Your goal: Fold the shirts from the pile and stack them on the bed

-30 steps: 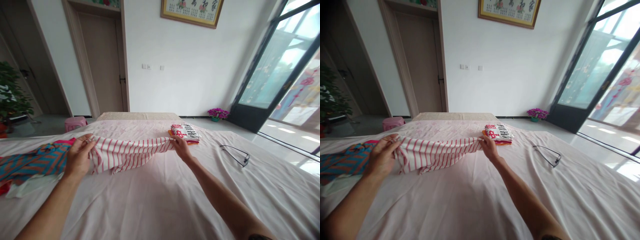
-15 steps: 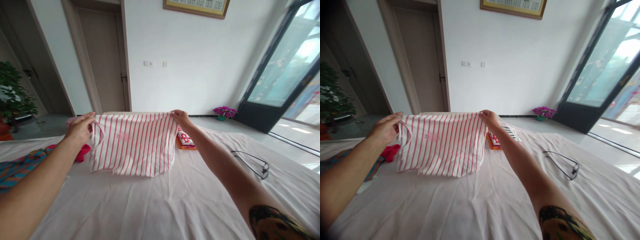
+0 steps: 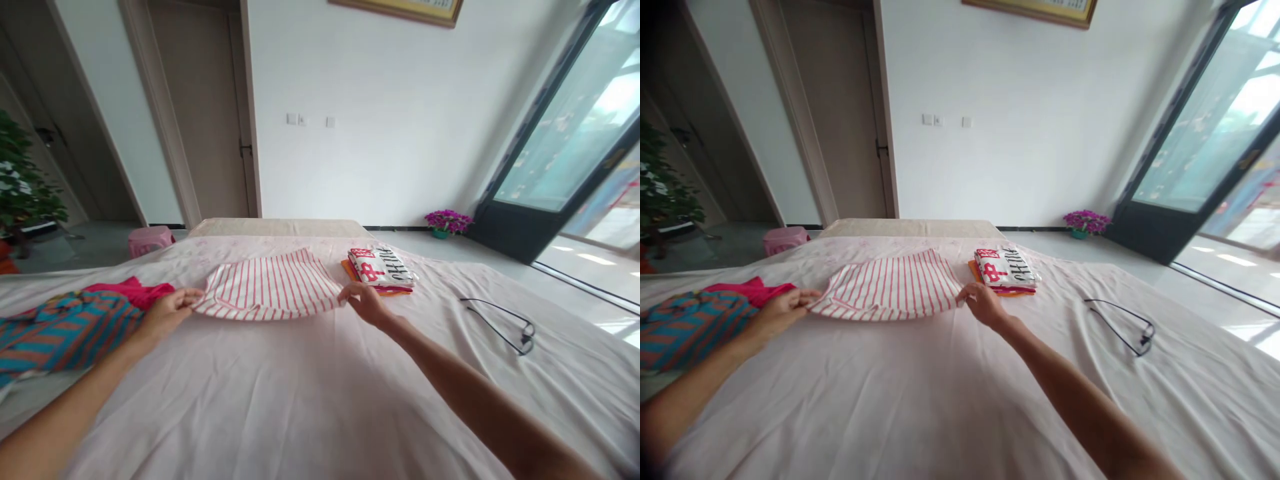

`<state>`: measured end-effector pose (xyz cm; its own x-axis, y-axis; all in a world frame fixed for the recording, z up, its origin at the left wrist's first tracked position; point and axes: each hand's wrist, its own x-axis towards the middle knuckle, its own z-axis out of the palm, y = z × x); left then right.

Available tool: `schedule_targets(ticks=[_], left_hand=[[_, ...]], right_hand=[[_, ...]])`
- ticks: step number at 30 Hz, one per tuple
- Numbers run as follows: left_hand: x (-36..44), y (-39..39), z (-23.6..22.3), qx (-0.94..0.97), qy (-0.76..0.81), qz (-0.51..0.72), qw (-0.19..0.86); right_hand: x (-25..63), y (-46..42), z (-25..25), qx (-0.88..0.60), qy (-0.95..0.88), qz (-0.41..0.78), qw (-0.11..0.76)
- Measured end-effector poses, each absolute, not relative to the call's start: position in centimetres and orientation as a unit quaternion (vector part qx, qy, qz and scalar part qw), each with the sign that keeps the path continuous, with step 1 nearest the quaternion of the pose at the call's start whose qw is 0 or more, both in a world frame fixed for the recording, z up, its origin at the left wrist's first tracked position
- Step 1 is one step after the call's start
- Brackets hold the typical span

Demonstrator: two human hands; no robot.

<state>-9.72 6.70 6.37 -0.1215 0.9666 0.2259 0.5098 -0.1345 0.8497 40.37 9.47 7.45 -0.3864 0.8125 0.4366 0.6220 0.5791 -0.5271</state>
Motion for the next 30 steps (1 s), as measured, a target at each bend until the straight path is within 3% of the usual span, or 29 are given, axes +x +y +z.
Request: schedule_targets(ticks=[2, 5, 16, 22, 30], left_hand=[[-10.0, 5.9, 3.8, 0.645, 0.623, 0.353, 0.265], [-10.3, 5.3, 2.4, 0.696, 0.611, 0.290, 0.241], [-8.7, 4.2, 3.9, 0.778, 0.587, 0.220, 0.029], [-8.9, 2.1, 5.3, 0.794, 0.548, 0.264, 0.030], [-7.7, -2.9, 4.4, 0.832, 0.515, 0.172, 0.113]], right_hand=[[41.3, 8.0, 5.0, -0.451, -0.839, 0.130, 0.274], [41.6, 6.3, 4.4, -0.457, -0.848, 0.094, 0.251], [38.7, 7.2, 5.4, -0.417, -0.897, -0.042, 0.142], [41.1, 5.5, 6.8, -0.401, -0.895, -0.115, 0.157], [43.2, 0.1, 6.6, -0.330, -0.934, -0.046, 0.130]])
